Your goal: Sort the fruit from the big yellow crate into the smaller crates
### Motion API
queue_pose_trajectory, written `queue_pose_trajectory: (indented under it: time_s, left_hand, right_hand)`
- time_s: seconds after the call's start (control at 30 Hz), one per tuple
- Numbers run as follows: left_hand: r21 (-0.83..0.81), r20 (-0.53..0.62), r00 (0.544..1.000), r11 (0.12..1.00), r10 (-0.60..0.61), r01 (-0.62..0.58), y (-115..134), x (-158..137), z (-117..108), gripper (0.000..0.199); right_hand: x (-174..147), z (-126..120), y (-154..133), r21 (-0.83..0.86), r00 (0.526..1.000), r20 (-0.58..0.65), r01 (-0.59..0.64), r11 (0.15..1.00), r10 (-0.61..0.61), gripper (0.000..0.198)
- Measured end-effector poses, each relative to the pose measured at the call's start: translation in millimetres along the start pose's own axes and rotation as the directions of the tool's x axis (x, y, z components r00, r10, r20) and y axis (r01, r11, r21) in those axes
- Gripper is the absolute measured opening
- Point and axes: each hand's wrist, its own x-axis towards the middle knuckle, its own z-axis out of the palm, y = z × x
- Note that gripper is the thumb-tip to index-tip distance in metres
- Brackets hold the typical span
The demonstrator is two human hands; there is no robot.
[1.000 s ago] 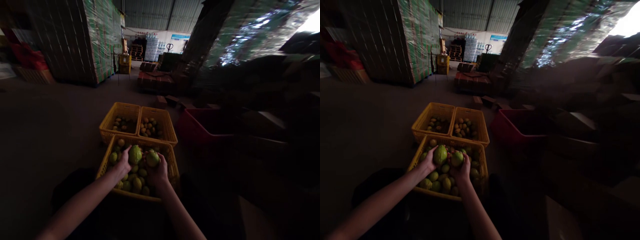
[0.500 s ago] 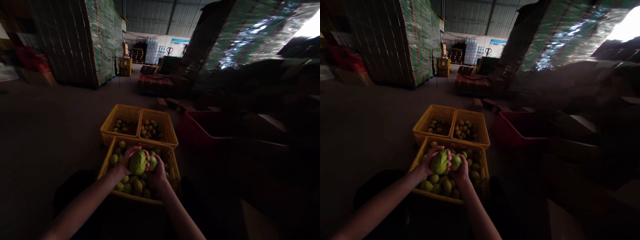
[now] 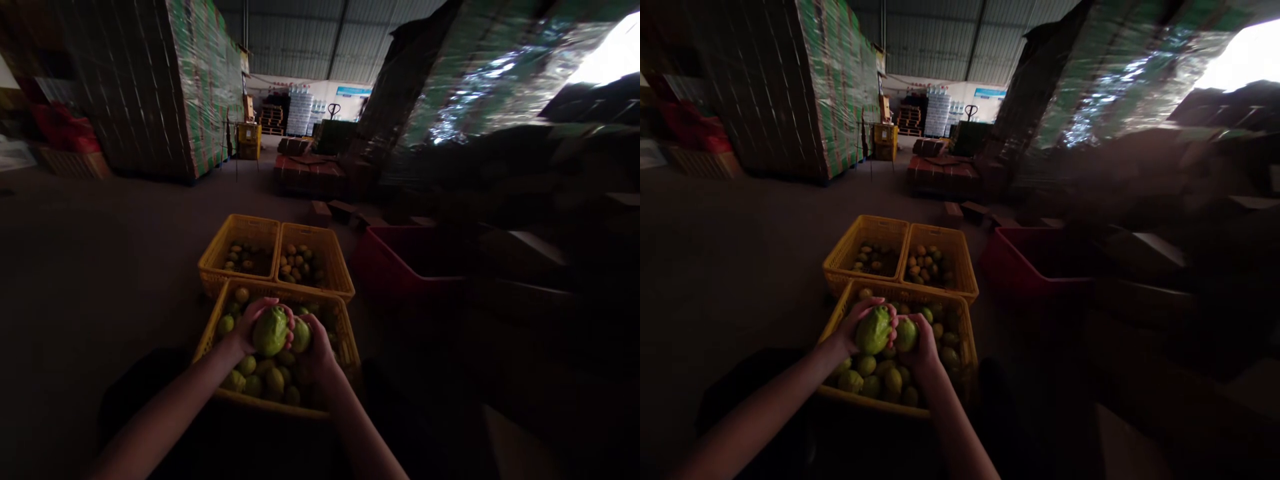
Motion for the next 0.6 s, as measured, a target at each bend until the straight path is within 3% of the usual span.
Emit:
queue_pose_trajectory:
  time_s: [0.13, 0.23, 0.47, 0.6]
  left_hand:
    - [-0.008, -0.038, 0.999, 1.000, 0.000, -0.001, 0.9, 1.7, 3.1, 0.031]
    - [0.003, -0.036, 0.999, 1.000, -0.007, 0.007, -0.2, 3.6, 4.4, 0.031]
    - [0.051, 0.039, 0.999, 0.999, -0.015, 0.013, -5.1, 3.9, 1.6, 0.032]
    - [0.047, 0.057, 0.998, 0.999, -0.003, 0.001, -6.0, 3.3, -4.2, 0.030]
  right_hand:
    - [-6.1, 4.4, -14.9, -0.012, 0.986, 0.105, -0.133, 0.991, 0.133, 0.017]
    - [-8.7, 5.7, -23.1, -0.010, 0.973, 0.161, -0.164, 0.986, 0.163, 0.021]
    - [-6.4, 4.4, -19.9, 0.043, 0.979, 0.073, -0.193, 0.980, 0.190, 0.021]
    - [-0.9, 3.1, -12.2, 0.067, 0.975, 0.089, -0.212, 0.975, 0.206, 0.015]
